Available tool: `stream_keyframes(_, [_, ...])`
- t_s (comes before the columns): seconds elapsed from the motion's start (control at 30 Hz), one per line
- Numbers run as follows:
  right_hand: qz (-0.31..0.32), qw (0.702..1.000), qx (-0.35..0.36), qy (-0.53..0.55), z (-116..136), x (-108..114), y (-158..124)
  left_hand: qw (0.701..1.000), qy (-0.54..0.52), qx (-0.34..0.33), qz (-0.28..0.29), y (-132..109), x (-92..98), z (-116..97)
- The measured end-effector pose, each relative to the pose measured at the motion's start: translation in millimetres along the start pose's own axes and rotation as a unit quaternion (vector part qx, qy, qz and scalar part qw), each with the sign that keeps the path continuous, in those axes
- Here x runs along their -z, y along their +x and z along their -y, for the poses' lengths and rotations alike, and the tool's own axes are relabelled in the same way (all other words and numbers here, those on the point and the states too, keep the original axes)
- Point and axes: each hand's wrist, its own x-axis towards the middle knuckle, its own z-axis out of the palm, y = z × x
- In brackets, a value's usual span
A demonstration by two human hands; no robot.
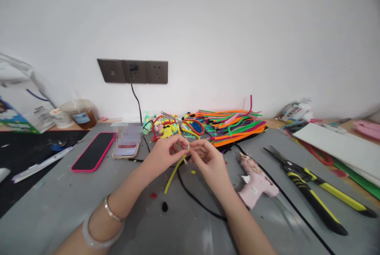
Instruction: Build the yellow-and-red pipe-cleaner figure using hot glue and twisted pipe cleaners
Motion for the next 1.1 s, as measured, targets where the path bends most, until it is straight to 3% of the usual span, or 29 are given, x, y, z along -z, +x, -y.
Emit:
stream_keyframes(0.47, [-0.047,0.995,0.058,-0.062,2.9,-1.6,-1.2,0.994,0.090,-0.045,-0.040,-2.5,-0.6,-2.6])
stream_keyframes(0.87, [-0.066,0.996,0.049,-0.042,3.7,-2.4,-3.5,0.974,0.150,-0.154,-0.078,-7.2,-1.0,-4.6])
stream_keyframes(1.1, [-0.060,0.996,0.052,-0.038,2.4,-3.4,-3.3,0.965,0.170,-0.173,-0.101,-7.3,-1.3,-4.6])
